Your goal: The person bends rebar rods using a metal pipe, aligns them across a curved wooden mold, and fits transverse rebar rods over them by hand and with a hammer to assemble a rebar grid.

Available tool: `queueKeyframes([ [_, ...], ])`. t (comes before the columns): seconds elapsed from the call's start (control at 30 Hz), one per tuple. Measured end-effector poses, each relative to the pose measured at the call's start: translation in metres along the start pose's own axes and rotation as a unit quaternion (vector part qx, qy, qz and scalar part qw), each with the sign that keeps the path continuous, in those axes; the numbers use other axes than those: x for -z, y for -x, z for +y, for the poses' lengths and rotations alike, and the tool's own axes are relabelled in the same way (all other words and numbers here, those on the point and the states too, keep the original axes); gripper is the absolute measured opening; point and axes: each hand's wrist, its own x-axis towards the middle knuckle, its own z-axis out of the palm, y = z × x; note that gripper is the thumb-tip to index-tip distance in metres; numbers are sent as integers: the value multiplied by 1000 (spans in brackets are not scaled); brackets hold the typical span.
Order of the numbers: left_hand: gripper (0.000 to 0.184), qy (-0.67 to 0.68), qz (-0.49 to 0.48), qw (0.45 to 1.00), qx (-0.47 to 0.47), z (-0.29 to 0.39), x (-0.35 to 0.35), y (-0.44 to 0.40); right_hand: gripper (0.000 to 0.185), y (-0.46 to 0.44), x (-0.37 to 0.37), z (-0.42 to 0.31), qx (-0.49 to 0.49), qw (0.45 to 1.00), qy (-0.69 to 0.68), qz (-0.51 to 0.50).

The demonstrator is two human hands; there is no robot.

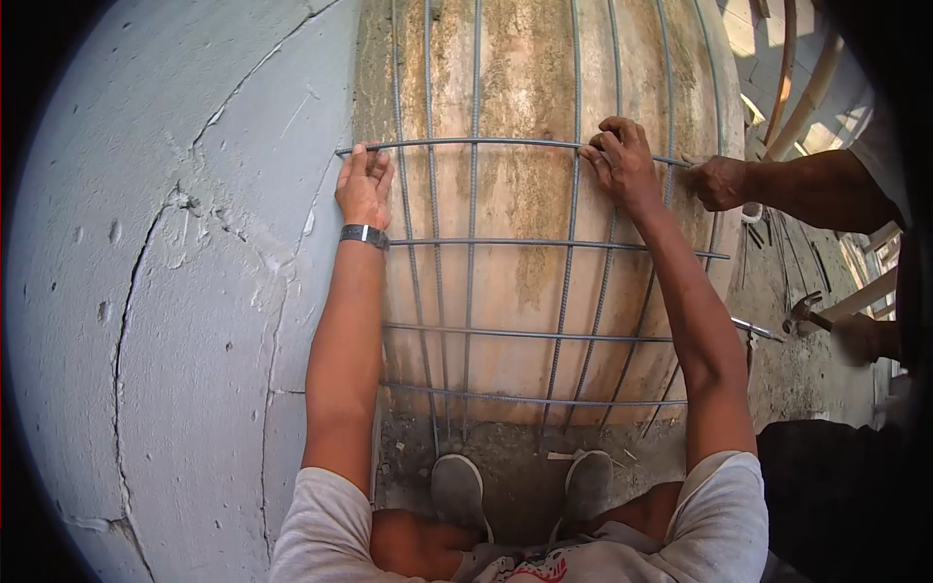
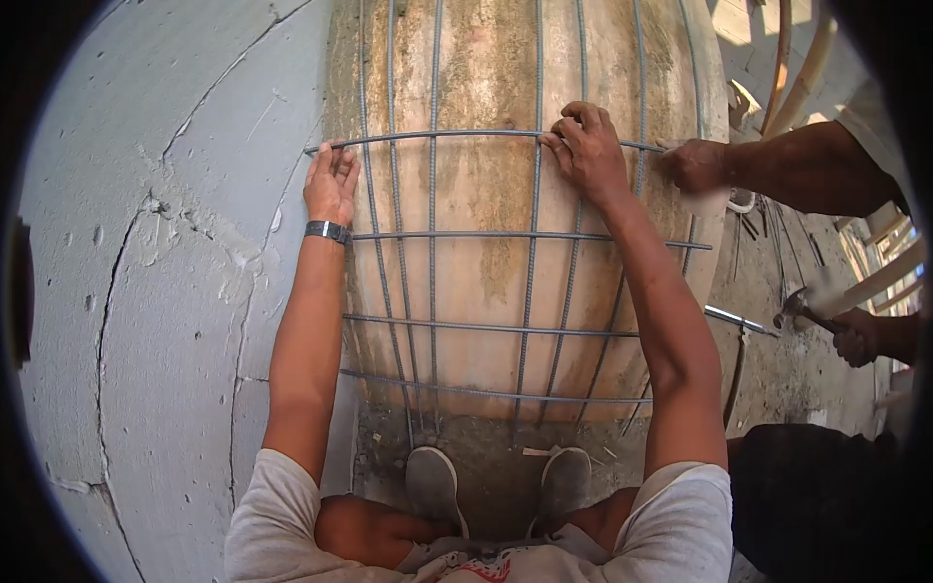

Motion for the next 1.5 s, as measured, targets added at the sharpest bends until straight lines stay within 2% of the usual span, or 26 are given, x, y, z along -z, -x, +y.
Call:
queueKeyframes([
  [0.33, 37, -42, -15, 999, 9, 1, 12, -8, 24, 8, -1, 11, 14, 1000, -1, 20],
  [0.6, 47, -116, -23, 993, 21, 4, 6, -10, 27, 12, 5, 19, 10, 1000, 6, -1],
  [0.73, 39, -158, -48, 986, 30, -4, 4, -15, 27, 20, 16, 32, -13, 1000, 23, 8],
  [0.77, 36, -157, -47, 986, 18, -6, 2, -13, 26, 22, 17, 31, -28, 999, 19, -15],
  [0.87, 33, -168, -38, 985, -1, -6, -3, -7, 25, 25, 12, 26, -43, 999, 17, 3],
  [1.0, 30, -92, -15, 996, 6, -6, -1, -7, 22, 15, 10, 11, -30, 999, 8, 15],
  [1.2, 24, -88, -11, 996, 13, 4, -8, 8, 20, 12, 1, 7, -16, 1000, 11, 22],
  [1.5, 32, -97, -20, 995, -14, -8, 2, -7, 19, 17, 8, 0, -43, 999, 21, 24],
])
